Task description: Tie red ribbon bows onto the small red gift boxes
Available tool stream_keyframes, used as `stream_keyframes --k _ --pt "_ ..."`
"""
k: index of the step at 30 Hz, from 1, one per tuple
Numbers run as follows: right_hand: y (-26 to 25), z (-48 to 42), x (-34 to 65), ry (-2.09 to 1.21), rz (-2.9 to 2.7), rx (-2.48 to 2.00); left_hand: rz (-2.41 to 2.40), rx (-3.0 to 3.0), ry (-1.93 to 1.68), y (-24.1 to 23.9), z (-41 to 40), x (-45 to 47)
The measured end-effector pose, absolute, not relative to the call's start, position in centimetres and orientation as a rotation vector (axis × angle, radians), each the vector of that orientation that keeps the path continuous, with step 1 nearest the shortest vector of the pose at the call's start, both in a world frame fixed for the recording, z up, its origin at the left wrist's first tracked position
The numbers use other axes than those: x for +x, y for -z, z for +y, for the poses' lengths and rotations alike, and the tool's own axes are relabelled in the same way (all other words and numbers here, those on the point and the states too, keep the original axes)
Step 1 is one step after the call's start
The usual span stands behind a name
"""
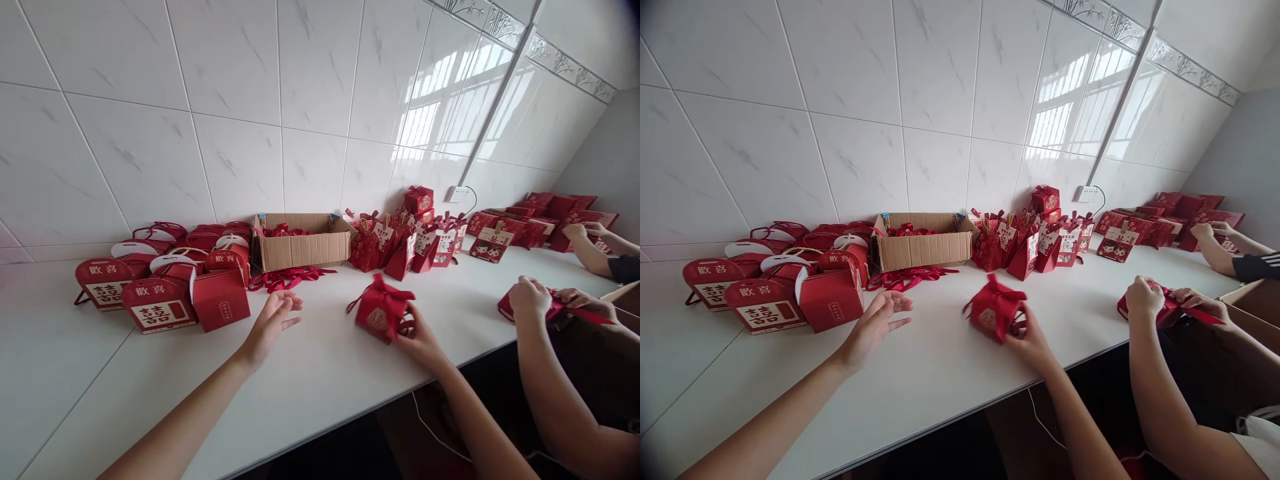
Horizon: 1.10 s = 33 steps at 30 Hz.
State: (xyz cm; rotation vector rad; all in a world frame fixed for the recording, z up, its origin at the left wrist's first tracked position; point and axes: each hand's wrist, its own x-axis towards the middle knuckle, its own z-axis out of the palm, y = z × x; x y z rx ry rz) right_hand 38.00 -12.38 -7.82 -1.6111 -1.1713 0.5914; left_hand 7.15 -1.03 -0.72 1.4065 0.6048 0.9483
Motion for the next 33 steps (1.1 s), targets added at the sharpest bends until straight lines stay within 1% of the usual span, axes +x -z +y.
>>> stream_keyframes --k 3,5,6,9,12,14,17,19,21,24,28,33 --pt "8.4 -12.2 40.4 -0.119 -0.905 -1.93 0.65 1.423 -0.951 0.9 -1.0 7.2" --pt "8.9 -12.0 40.5 0.059 -0.967 -2.068 0.68 1.453 -0.931 1.0 -1.0 7.4" --pt "9.1 -11.9 40.3 0.075 -1.087 -2.118 0.692 1.474 -0.917 1.1 -1.1 7.4" --pt "9.3 -11.9 39.5 -0.012 -1.455 -2.252 0.74 1.573 -0.89 1.5 -1.4 7.7" --pt "9.2 -12.1 39.3 -0.02 -1.552 -2.341 0.871 1.802 -0.989 1.8 -1.0 7.6" --pt "9.3 -12.2 39.5 0.011 -1.559 -2.365 1.048 2.012 -1.217 1.7 0.0 6.8" --pt "10.0 -12.1 40.0 0.05 -1.57 -2.38 1.395 2.211 -1.699 1.0 2.2 4.7" --pt "10.5 -12.0 40.3 0.072 -1.569 -2.379 1.618 2.246 -1.873 0.7 3.5 3.0" --pt "10.7 -12.0 40.4 0.085 -1.563 -2.375 1.841 2.219 -1.87 0.7 4.3 1.7" --pt "10.8 -12.0 40.4 0.071 -1.554 -2.377 2.059 2.169 -1.762 1.4 4.6 0.8" --pt "10.6 -12.1 40.4 0.06 -1.543 -2.354 2.079 2.211 -1.724 2.3 4.8 0.7" --pt "10.7 -12.1 40.5 0.062 -1.536 -2.329 1.988 2.096 -1.925 2.1 5.2 -0.1"
